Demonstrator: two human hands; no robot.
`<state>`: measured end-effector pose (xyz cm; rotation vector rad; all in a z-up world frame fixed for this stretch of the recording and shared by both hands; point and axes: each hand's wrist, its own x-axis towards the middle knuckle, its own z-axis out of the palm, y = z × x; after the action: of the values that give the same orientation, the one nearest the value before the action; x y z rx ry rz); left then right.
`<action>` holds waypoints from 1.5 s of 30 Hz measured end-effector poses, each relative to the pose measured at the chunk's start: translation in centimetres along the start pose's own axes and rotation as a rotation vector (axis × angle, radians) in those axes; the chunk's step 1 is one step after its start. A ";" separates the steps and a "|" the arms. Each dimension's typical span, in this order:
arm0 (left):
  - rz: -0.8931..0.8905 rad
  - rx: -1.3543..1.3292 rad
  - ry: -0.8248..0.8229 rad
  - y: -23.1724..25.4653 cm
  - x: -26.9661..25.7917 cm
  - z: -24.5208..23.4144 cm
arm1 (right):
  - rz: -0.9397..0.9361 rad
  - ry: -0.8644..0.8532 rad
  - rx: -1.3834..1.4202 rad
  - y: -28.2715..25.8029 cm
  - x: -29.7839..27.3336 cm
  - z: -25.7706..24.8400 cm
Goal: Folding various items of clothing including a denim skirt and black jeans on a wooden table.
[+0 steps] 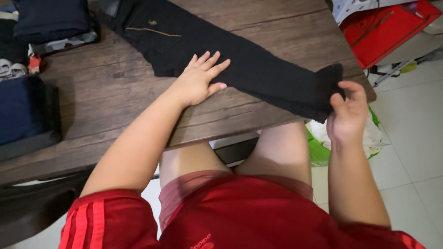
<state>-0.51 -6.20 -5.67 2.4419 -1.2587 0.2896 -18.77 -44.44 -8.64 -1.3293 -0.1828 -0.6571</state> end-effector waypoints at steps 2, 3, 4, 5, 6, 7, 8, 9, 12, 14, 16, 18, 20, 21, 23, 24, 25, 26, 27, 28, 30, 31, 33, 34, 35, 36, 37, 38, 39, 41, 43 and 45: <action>-0.056 0.070 -0.103 0.6 0.2 -0.6 | 0.092 0.049 0.218 -1.0 0.2 0.8; -0.060 0.072 -0.101 1.0 0.4 -0.8 | 0.092 0.044 0.220 -1.4 0.1 0.7; -0.104 0.086 -0.147 1.3 0.5 -0.9 | 0.043 -0.012 -0.029 -1.9 -0.1 0.6; -0.146 0.100 -0.195 1.6 0.8 -1.2 | -0.008 -0.062 -0.277 -2.4 -0.3 0.6; -0.147 0.102 -0.195 1.9 1.2 -1.4 | -0.009 -0.062 -0.274 -2.3 -0.4 -0.5; -0.210 0.067 -0.214 2.2 1.8 -1.5 | -0.016 -0.206 -0.571 -2.3 -0.5 -1.7; -0.273 0.032 -0.233 2.5 2.5 -1.6 | -0.021 -0.350 -0.868 -2.4 -0.5 -2.9; -0.266 0.034 -0.231 2.7 3.3 -1.6 | -0.024 -0.343 -0.871 -2.9 0.1 -2.9; -0.359 -0.022 -0.170 3.1 6.1 -0.9 | -0.105 -0.299 -0.898 -4.4 1.8 -2.6; -0.274 -0.091 -0.125 2.8 8.3 0.1 | 0.196 -0.237 -0.577 -4.9 3.7 -1.3; -0.239 -0.140 -0.120 2.7 9.0 -0.5 | 0.172 -0.244 -0.558 -4.6 4.3 0.2; -0.214 -0.187 -0.114 1.9 9.0 -0.1 | 0.147 -0.260 -0.534 -3.5 4.8 0.9; -0.138 -0.072 -0.078 0.7 8.5 1.4 | 0.037 -0.328 -0.651 -1.7 4.9 0.5; -0.137 -0.070 -0.083 0.9 8.7 1.2 | 0.039 -0.324 -0.647 -1.3 4.9 0.5; -0.209 0.065 -0.146 1.3 8.7 1.3 | -0.051 -0.311 -0.637 -0.7 4.5 0.5; -0.213 0.061 -0.154 1.6 8.8 1.0 | -0.041 -0.313 -0.635 -1.1 4.3 0.8; -0.288 0.076 -0.231 1.8 9.1 0.6 | 0.054 -0.256 -0.615 -1.5 4.4 1.0; -0.362 0.091 -0.309 2.0 9.4 0.1 | 0.149 -0.199 -0.594 -2.0 4.5 1.3; -0.367 0.091 -0.307 2.0 9.4 -0.2 | 0.149 -0.205 -0.592 -1.8 4.4 1.0; -0.442 0.107 -0.320 2.1 9.4 -0.6 | 0.189 -0.188 -0.483 -1.5 4.2 0.6; -0.524 0.124 -0.327 0.7 9.5 -0.5 | 0.227 -0.180 -0.374 -1.2 4.2 -0.2; -0.600 0.137 -0.302 -0.7 9.6 -0.2 | 0.252 -0.178 -0.391 -1.2 4.2 -0.4; -0.681 0.151 -0.274 -2.3 9.7 0.1 | 0.276 -0.181 -0.406 -1.1 4.3 -0.7; -0.692 0.150 -0.252 -2.5 9.7 0.0 | 0.281 -0.195 -0.409 -1.1 4.2 -0.7; -0.703 0.147 -0.232 -2.6 9.7 0.2 | 0.290 -0.209 -0.415 -1.2 4.1 -0.9; -0.708 0.146 -0.232 -2.5 9.5 0.5 | 0.292 -0.213 -0.415 -1.4 4.0 -0.9; -0.704 0.162 -0.214 -2.4 9.5 0.7 | 0.264 -0.230 -0.432 -1.7 4.2 -0.9; -0.700 0.179 -0.195 -2.3 9.5 0.9 | 0.236 -0.248 -0.449 -1.9 4.4 -0.9; -0.705 0.179 -0.189 -2.1 9.4 1.2 | 0.233 -0.254 -0.449 -2.5 4.5 -0.7; -0.702 0.193 -0.260 -1.9 9.2 1.4 | 0.098 -0.074 -0.914 -3.5 4.9 0.1; -0.748 0.183 -0.295 0.1 8.8 1.1 | -0.039 -0.037 -1.224 -6.6 5.5 2.8; -0.795 0.170 -0.344 2.0 8.1 0.9 | -0.176 0.002 -1.528 -7.7 6.4 4.4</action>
<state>2.53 -13.62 -3.20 2.9884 -0.2831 -0.2636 -16.66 -43.14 2.03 -2.7852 0.2960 -0.9862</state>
